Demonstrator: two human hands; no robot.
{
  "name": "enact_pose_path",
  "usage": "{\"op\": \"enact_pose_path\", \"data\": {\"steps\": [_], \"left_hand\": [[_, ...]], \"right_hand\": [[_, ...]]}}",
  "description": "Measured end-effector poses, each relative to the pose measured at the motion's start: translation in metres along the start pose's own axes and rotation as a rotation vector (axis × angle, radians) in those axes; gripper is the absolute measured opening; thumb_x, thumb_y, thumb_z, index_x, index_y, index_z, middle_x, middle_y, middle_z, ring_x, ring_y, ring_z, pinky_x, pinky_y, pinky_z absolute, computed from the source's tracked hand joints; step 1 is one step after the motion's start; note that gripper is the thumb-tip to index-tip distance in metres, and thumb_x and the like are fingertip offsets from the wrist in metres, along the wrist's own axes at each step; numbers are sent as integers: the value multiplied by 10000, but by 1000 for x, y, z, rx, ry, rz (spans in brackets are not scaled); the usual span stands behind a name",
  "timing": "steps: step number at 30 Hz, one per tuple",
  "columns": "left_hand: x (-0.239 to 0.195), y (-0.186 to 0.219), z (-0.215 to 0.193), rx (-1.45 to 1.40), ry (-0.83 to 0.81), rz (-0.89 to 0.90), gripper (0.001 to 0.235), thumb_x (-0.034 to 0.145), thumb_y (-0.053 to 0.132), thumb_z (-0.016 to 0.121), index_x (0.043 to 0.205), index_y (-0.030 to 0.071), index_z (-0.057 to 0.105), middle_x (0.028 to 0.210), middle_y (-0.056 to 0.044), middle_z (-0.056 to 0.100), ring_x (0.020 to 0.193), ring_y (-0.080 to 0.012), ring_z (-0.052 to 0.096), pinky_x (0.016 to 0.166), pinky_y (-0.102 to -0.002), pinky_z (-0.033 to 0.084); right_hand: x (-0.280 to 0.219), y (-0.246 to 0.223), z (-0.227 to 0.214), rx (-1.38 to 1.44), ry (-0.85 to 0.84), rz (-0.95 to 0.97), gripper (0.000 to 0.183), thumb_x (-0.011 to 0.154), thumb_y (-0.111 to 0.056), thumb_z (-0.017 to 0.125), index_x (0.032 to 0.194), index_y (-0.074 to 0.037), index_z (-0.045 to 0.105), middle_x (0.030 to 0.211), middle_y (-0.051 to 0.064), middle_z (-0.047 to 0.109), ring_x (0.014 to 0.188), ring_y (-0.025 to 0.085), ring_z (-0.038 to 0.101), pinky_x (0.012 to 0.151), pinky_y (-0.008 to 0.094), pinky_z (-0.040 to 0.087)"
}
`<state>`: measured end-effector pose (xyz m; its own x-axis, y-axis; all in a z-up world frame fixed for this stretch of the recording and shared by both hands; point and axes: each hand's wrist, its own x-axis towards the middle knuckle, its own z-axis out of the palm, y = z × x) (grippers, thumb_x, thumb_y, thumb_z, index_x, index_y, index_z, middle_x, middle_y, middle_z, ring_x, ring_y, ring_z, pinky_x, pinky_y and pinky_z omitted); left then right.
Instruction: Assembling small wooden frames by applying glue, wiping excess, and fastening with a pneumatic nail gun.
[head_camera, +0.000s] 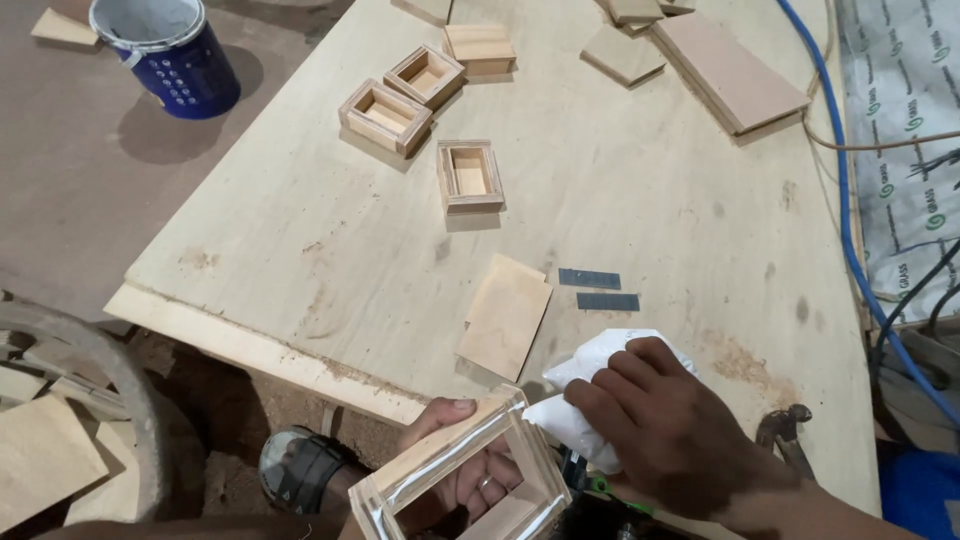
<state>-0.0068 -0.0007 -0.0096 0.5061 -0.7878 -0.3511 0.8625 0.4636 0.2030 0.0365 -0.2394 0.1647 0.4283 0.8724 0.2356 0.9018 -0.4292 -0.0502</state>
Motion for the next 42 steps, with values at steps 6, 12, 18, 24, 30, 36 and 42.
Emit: {"op": "enact_pose_path", "data": {"steps": [6,12,18,24,30,36,42], "left_hand": [[2,4,-20,-173,-235,-218,898,912,568,335,1319,-213,512,1184,-400,611,836,-452,691,751,-448,561],[-9,12,-12,-181,-261,-120,844,949,517,333,1380,-193,481,1236,-430,576,893,-461,689,810,-476,577],[-6,13,-24,-248,-189,-118,757,896,554,410,1273,-86,554,1137,-349,630,808,-384,653,690,-455,557],[-27,46,-22,-390,-513,106,837,894,335,537,1556,-44,191,1441,-436,357,1128,-506,583,890,-603,590],[-30,101,-69,139,431,790,426,1044,308,440,1150,-13,698,784,-131,675,495,-245,646,394,-334,565],[21,139,-90,216,481,332,703,942,693,384,1304,118,565,1214,-277,637,920,-426,707,723,-524,606],[13,174,-11,1083,850,83,921,935,749,188,1351,67,646,1281,-224,679,1258,-388,601,1097,-486,448]], "right_hand": [[8,-8,7,-66,17,-40,160,957,-46,419,1014,-6,563,717,86,443,618,256,398,713,402,405],[-12,-8,23,0,-26,-44,326,734,-218,515,996,-32,572,723,84,450,630,265,394,734,413,390],[-11,-19,22,27,37,-74,449,1027,-347,284,904,-32,579,673,67,371,571,218,341,643,391,359],[-54,7,40,65,-243,-1,857,1029,-721,37,1126,-88,606,783,74,574,722,242,512,861,462,401],[-105,92,82,-11,143,802,411,953,-284,616,1114,94,607,718,222,712,536,306,750,322,296,638],[-198,169,146,-133,-163,1578,593,1041,-527,445,1271,15,509,1037,330,730,1032,501,703,910,598,451],[-139,124,155,-163,-301,1591,989,841,-635,611,1514,38,338,1494,286,384,1427,449,321,1004,645,457]]}}
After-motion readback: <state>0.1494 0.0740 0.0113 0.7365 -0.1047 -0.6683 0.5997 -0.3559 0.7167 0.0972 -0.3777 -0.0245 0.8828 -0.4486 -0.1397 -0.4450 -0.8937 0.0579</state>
